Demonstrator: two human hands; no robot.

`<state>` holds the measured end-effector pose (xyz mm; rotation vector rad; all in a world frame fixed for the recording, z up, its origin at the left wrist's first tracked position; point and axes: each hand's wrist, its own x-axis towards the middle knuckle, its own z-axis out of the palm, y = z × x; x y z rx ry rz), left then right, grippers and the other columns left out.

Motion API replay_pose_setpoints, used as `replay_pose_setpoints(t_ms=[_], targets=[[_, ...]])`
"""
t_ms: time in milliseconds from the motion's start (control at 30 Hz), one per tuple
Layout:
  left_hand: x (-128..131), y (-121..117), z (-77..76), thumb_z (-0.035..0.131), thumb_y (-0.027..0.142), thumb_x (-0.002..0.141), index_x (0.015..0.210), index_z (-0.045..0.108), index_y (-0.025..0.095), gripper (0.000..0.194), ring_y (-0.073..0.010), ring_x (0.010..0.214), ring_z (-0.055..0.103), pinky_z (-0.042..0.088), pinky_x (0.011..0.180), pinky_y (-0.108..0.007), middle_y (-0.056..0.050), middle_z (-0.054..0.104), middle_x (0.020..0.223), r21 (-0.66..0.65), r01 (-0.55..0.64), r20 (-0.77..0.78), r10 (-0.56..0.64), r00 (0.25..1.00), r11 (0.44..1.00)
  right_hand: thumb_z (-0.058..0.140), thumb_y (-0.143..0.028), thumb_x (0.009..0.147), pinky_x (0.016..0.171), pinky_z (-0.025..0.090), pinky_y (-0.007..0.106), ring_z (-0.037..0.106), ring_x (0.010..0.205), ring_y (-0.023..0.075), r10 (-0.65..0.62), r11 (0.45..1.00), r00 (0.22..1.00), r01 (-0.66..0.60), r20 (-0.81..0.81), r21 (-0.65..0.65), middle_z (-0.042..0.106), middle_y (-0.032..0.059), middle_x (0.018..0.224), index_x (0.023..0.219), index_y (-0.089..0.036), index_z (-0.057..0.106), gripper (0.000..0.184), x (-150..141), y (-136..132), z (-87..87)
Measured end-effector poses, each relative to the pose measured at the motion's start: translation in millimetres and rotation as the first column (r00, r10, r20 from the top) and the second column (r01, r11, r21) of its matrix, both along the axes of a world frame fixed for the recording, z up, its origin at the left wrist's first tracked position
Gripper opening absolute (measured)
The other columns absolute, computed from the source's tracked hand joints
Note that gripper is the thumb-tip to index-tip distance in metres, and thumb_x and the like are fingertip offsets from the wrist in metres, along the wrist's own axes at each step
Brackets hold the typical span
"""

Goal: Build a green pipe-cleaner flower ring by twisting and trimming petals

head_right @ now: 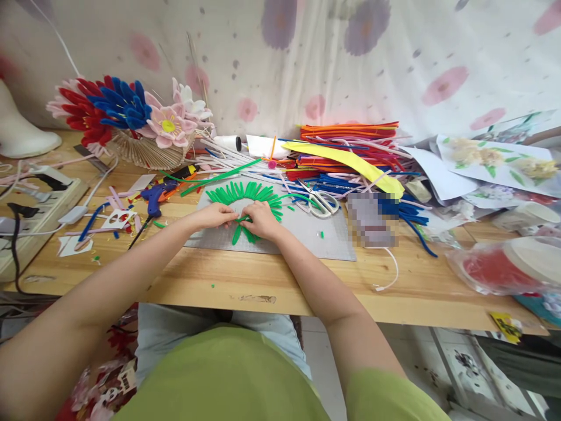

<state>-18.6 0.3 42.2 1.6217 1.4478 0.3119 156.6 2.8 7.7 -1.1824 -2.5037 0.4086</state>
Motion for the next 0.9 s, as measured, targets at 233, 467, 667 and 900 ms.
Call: replay_pose_setpoints(t_ms=[233,467,667,900], targets=[[7.3,-3.4,-8.4,0.059,0.025,0.063,0.054,0.055,0.016,0.013,-0.0093,0.047,0.044,0.029,0.048,-0.023,0.003,0.050,0.045,0.034,-0.086,0.027,0.085,0.996,0.996,0.058,-0.025,0.078,0.077,0.025,0.031,0.048,0.085,0.0198,0.009,1.000,1.000,-0.009,0.014,0.025,0.064,0.0034,0.080,0.080,-0.018,0.060,0.008,-1.2,-1.2,-0.4],[16.9,0.8,-0.1,0.057,0.017,0.061,0.047,0.046,0.016,0.018,-0.0074,0.041,0.034,0.020,0.042,-0.023,0.002,0.043,0.042,-0.271,-0.262,-0.005,0.271,0.962,0.926,0.055,-0.021,0.077,0.077,0.024,0.032,0.047,0.085,0.0202,0.041,0.995,0.998,-0.044,0.040,0.085,0.064,0.0050,0.080,0.078,-0.017,0.061,0.007,-2.9,-6.7,9.9],[17.9,3.1,0.5,0.055,0.020,0.065,0.050,0.049,0.016,0.017,-0.0094,0.043,0.039,0.026,0.045,-0.025,0.001,0.046,0.045,-0.191,-0.187,-0.116,0.167,0.979,0.964,0.054,-0.021,0.078,0.078,0.023,0.033,0.046,0.086,0.0205,0.043,0.992,0.997,-0.049,0.057,0.120,0.064,0.0059,0.081,0.079,-0.017,0.061,0.008,-1.3,-7.9,8.8],[2.0,-24.3,-7.1,0.052,0.027,0.079,0.103,0.062,0.022,0.027,-0.0170,0.086,0.059,0.040,0.066,-0.026,-0.004,0.063,0.105,0.529,0.321,-0.428,-0.079,0.900,0.785,0.058,-0.027,0.078,0.078,0.025,0.033,0.048,0.085,0.0202,-0.041,0.999,0.999,0.040,0.004,0.017,0.065,0.0038,0.081,0.083,-0.019,0.062,0.011,2.9,-0.1,1.6]])
